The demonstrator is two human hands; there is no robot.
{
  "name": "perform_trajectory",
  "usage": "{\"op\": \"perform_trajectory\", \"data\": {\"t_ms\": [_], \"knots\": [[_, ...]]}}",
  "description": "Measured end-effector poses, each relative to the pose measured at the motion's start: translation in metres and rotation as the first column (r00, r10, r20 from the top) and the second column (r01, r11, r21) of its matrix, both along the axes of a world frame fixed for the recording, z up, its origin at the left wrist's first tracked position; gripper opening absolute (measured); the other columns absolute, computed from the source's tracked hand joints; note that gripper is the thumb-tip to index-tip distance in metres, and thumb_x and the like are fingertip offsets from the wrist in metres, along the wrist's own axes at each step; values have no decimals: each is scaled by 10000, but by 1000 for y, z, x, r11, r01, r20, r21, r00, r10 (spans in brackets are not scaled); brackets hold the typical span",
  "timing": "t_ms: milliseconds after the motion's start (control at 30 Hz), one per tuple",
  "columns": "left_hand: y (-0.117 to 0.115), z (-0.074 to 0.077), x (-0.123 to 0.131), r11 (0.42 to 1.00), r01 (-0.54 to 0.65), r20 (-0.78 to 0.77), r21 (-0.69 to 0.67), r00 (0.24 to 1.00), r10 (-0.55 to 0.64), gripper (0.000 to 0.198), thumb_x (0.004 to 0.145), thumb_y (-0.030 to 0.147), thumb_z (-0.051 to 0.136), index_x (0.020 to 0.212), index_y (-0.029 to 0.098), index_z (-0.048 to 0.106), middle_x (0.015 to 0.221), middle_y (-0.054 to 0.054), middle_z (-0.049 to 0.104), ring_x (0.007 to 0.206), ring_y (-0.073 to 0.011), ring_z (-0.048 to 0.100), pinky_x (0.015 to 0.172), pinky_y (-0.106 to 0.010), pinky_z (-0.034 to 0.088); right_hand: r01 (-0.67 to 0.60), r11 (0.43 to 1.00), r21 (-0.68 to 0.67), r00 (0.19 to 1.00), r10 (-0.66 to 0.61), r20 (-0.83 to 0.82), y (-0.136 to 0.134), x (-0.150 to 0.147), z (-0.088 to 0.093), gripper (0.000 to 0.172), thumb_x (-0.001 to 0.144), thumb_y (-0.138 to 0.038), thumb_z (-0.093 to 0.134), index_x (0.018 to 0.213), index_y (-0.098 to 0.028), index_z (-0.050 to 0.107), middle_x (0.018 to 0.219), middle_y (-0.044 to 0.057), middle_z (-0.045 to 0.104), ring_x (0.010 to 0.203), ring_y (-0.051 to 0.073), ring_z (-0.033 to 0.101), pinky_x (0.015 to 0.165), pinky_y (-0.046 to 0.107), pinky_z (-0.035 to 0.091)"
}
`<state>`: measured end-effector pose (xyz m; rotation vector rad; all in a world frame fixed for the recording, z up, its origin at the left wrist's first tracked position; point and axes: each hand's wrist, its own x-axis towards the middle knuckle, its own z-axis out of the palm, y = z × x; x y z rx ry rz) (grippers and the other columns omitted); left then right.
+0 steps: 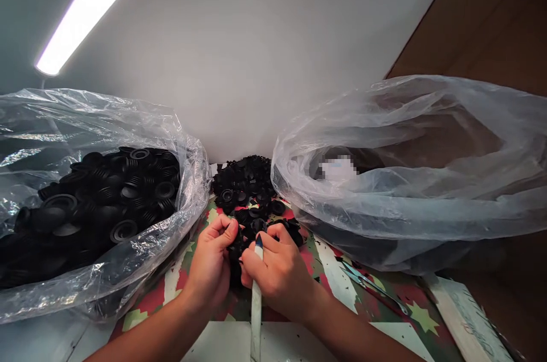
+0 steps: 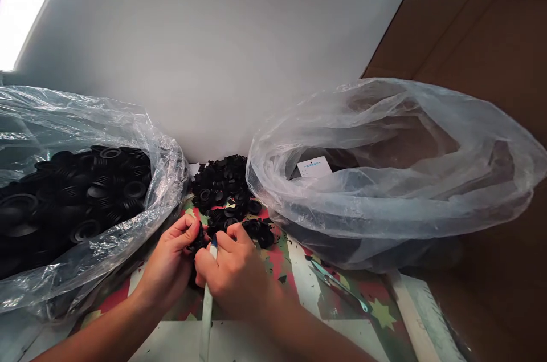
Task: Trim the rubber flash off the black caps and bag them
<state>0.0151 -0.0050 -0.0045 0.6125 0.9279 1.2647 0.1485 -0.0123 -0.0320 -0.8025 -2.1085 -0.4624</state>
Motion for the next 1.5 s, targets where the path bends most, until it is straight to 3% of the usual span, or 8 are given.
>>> {"op": "perform_trajectory", "data": {"t_ms": [267,433,567,767,933,1033,1233,1500], "knots": [[20,3,-14,982,-164,-5,89,986,165,510,518,404,967,603,181,517,565,79,524,524,-86,472,524,-199,415,-206,977,-59,978,204,-34,-25,-10,5,363,990,-157,462,634,-224,496,542,-26,502,574,155,413,694,342,313],[12,4,-13,985,65,25,160,997,-70,411,675,501,891,824,172,695,789,-11,693,723,-159,617,681,-260,494,-37,995,-90,998,34,-43,-5,1,-1,325,955,-148,466,641,-209,526,536,-10,506,592,172,424,700,351,324],[7,3,-14,984,112,9,137,993,-115,443,688,452,902,1010,191,746,941,-41,745,823,-164,651,763,-260,504,70,940,-335,992,-100,-71,7,14,-9,253,981,-339,574,787,-192,640,697,42,651,728,216,547,753,358,393],[10,2,-16,978,144,-7,149,989,-144,437,670,388,927,1038,211,769,974,-42,758,913,-173,694,875,-267,520,-120,862,-493,863,-154,-480,3,24,-6,439,1073,-521,308,1260,-257,605,978,53,741,937,237,662,882,392,471],[11,-6,-15,978,183,-54,106,983,-178,386,669,378,928,987,220,776,1010,-47,772,887,-170,720,796,-244,538,-292,837,-463,684,-155,-712,-3,29,8,528,1059,-587,285,1127,-274,705,832,18,687,767,186,656,719,316,529],[12,-10,-15,981,164,-69,98,985,-158,442,598,373,964,963,208,778,1004,-45,767,836,-154,714,767,-234,545,-312,834,-455,717,-107,-688,-7,28,15,521,1066,-551,299,1170,-277,729,892,32,670,764,173,649,672,299,536],[14,-11,-13,985,137,-66,106,989,-130,447,544,332,989,911,192,775,953,-40,761,811,-136,690,717,-200,545,-378,838,-393,679,-37,-733,-10,17,7,56,933,-201,646,955,-251,658,976,19,744,862,173,717,795,300,571],[13,-13,-13,986,126,-88,107,989,-117,417,549,336,984,888,220,768,927,-7,741,709,-100,652,628,-175,520,-303,858,-415,825,19,-565,-9,20,7,104,924,-165,633,875,-244,586,1195,48,756,1060,216,686,914,375,498]]}}
